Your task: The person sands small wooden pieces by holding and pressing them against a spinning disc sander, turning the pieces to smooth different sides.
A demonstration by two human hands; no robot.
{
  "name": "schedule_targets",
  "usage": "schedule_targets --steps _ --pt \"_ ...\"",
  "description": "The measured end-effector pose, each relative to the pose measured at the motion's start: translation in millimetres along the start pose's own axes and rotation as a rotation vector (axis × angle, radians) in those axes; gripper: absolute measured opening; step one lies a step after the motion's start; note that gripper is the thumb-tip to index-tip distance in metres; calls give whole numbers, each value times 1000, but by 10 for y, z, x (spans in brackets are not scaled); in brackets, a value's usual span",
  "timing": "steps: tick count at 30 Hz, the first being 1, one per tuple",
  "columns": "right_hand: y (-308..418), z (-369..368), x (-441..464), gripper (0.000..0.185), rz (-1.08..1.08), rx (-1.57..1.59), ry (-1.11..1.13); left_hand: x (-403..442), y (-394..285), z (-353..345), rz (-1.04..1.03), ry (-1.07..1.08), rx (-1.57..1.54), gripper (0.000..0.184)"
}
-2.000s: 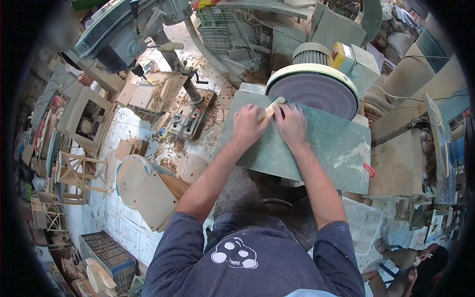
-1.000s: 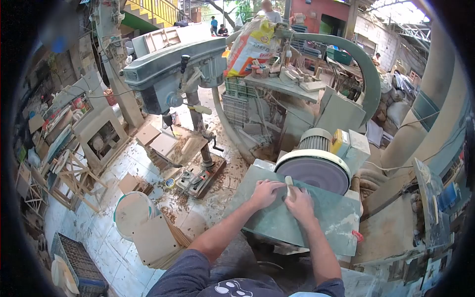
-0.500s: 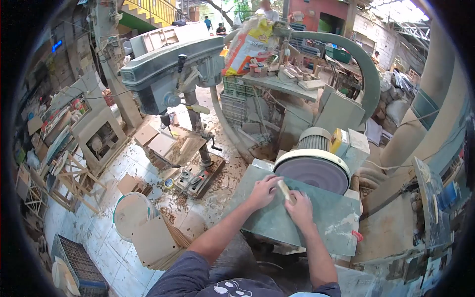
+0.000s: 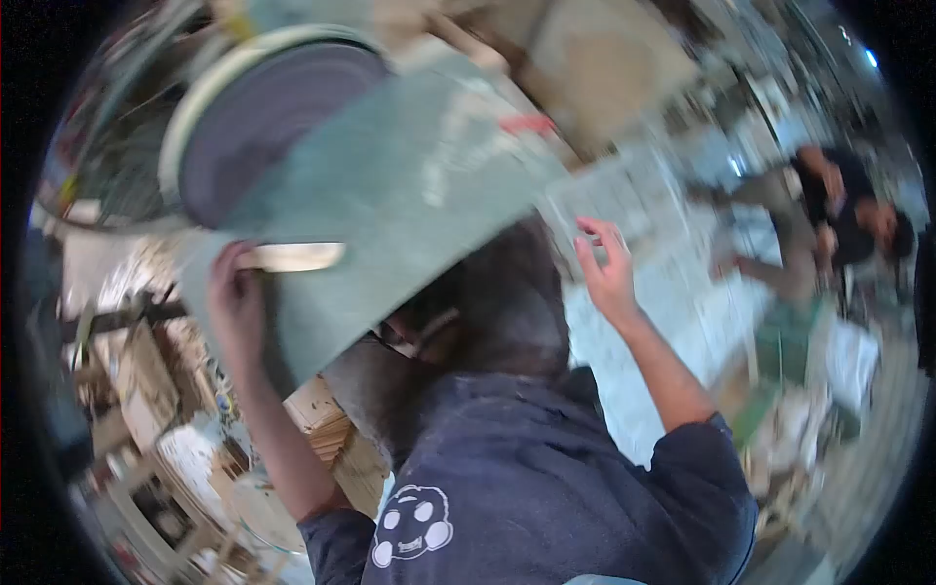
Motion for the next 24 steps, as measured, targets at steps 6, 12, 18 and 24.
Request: schedule_targets --steps 6,12,18,24 --pt "-1951 320 -3106 57 -1405 422 -116 -68 350 -191 -38 42 76 37" --pt "-1455 -464 -3607 72 -1508 1292 -230 -52 364 -166 -26 32 68 37" --pt "-1338 -365 -3449 62 -1499 1354 -347 -47 414 -160 13 68 135 39" --pt "-1454 -396 -3548 58 -1482 1432 -413 -82 378 -158 140 77 135 39"
Point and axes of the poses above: each hand's wrist, its own x-axis towards the middle knuckle, its own z-axis out of the back of the hand, y = z × x, the point moved 10 cm from there along x, towards the middle knuckle, and after that the axes turned 14 degrees about x, right-handed, at the moved point
